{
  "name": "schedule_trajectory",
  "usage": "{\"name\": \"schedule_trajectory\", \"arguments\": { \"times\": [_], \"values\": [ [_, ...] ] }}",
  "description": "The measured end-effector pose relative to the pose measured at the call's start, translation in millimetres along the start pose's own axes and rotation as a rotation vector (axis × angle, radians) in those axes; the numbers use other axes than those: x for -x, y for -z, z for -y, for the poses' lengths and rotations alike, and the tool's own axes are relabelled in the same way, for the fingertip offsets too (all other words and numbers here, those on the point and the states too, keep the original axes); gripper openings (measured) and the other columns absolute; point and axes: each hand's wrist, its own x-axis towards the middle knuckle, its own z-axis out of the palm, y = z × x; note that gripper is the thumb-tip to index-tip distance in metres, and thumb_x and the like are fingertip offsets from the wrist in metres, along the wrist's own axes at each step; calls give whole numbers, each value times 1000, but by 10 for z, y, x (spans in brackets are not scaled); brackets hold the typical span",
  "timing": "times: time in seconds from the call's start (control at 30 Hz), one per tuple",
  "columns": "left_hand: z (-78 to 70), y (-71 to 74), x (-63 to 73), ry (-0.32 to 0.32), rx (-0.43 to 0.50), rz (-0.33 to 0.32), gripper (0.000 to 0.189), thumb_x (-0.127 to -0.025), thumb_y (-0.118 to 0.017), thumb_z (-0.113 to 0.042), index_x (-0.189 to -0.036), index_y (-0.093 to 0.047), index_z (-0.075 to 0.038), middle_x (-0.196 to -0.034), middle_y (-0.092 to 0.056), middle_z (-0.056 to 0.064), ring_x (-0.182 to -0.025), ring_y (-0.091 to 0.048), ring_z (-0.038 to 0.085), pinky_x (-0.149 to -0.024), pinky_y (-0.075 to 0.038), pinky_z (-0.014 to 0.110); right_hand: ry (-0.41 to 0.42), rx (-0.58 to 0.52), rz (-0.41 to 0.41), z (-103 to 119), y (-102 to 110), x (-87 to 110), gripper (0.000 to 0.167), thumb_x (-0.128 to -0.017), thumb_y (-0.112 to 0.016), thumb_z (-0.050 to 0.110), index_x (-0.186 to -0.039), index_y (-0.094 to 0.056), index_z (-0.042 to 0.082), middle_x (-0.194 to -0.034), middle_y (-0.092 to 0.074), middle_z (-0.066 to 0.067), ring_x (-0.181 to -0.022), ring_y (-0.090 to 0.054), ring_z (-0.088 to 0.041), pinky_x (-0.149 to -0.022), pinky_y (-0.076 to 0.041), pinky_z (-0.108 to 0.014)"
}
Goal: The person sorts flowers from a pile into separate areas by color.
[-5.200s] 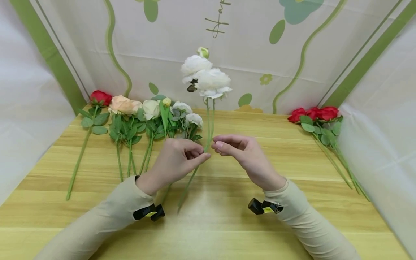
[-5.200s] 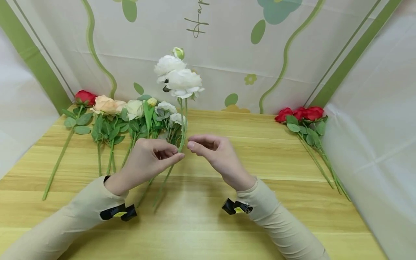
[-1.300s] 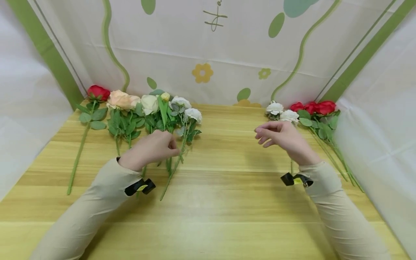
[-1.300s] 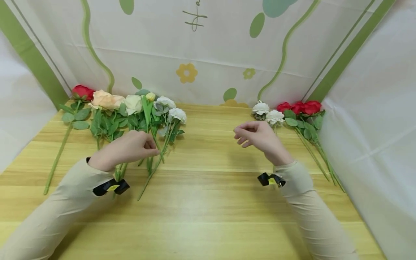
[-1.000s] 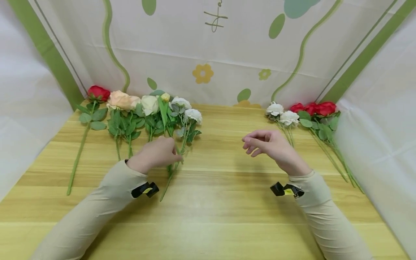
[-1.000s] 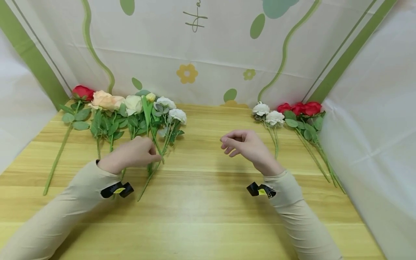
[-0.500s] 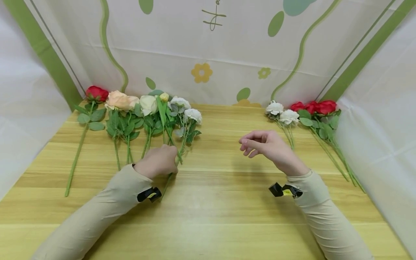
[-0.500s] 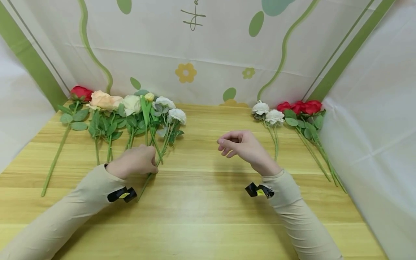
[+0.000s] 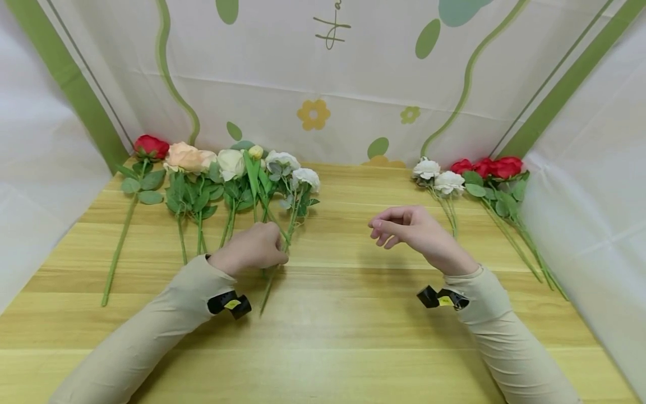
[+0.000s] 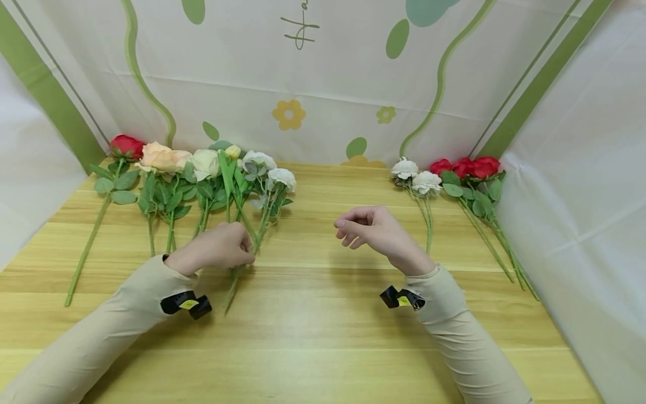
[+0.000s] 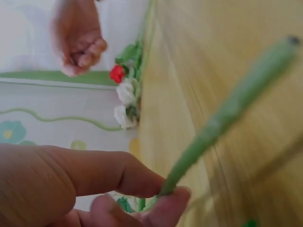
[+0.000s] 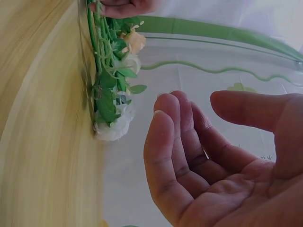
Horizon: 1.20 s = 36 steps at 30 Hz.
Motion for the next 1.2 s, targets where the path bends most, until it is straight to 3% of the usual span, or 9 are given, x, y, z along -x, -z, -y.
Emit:
{"name": "schedule_trajectory", "arguments": {
  "times": [0.27,0.43,0.57,0.63,0.73,0.83,1.0,1.2],
  "values": [
    [-69,10,16,-83,68,36,35,-90,-63,-11,-56,-56,-14,-47,-34,-7,-43,-24,9,-46,-25,25,8,-6,17,1,-15,2,31,-97,-66,26,-110,-67,-2,-102,-66,-22,-92,-64,-41,-79,-54,-45],
    [-116,-5,44,-125,131,51,21,-93,-64,-12,-73,-69,-7,-49,-39,-6,-42,-29,8,-46,-30,25,19,1,27,-4,-19,-2,30,-98,-64,26,-109,-67,-1,-102,-66,-22,-90,-66,-37,-79,-54,-45],
    [-143,-18,67,-158,166,49,16,-94,-64,-12,-79,-68,-7,-50,-35,-5,-44,-29,8,-50,-34,26,19,-3,27,-13,-23,-2,29,-99,-63,25,-110,-66,-2,-104,-65,-25,-91,-65,-38,-79,-54,-43],
    [-157,-27,77,-175,176,32,14,-94,-64,-13,-82,-66,-8,-52,-36,-5,-45,-30,9,-54,-37,27,15,-5,26,-16,-29,0,29,-99,-63,24,-111,-66,-2,-105,-65,-26,-93,-64,-41,-79,-55,-42],
    [-182,-43,80,-203,194,2,8,-94,-64,-13,-92,-67,-6,-59,-50,-5,-47,-37,9,-63,-44,29,12,-6,25,-17,-43,5,29,-99,-62,24,-111,-67,-2,-105,-65,-25,-95,-63,-44,-78,-54,-42],
    [-226,-57,84,-227,212,-39,17,-93,-65,-13,-105,-67,-2,-74,-64,-3,-55,-50,9,-73,-49,32,8,-9,26,-14,-70,14,29,-99,-63,25,-111,-67,-1,-104,-65,-24,-97,-62,-46,-79,-54,-43],
    [-320,-111,108,-269,245,-120,21,-92,-69,-14,-106,-68,1,-81,-67,-5,-69,-61,9,-72,-51,31,4,-12,39,-1,-162,19,30,-97,-65,26,-110,-68,-1,-104,-66,-22,-98,-62,-46,-78,-55,-42],
    [-428,-209,157,-327,283,-218,19,-90,-71,-13,-103,-68,0,-80,-67,-6,-71,-61,8,-67,-51,28,22,-43,49,42,-330,45,27,-98,-64,22,-110,-67,-2,-103,-66,-23,-94,-63,-42,-77,-55,-41]
  ]
}}
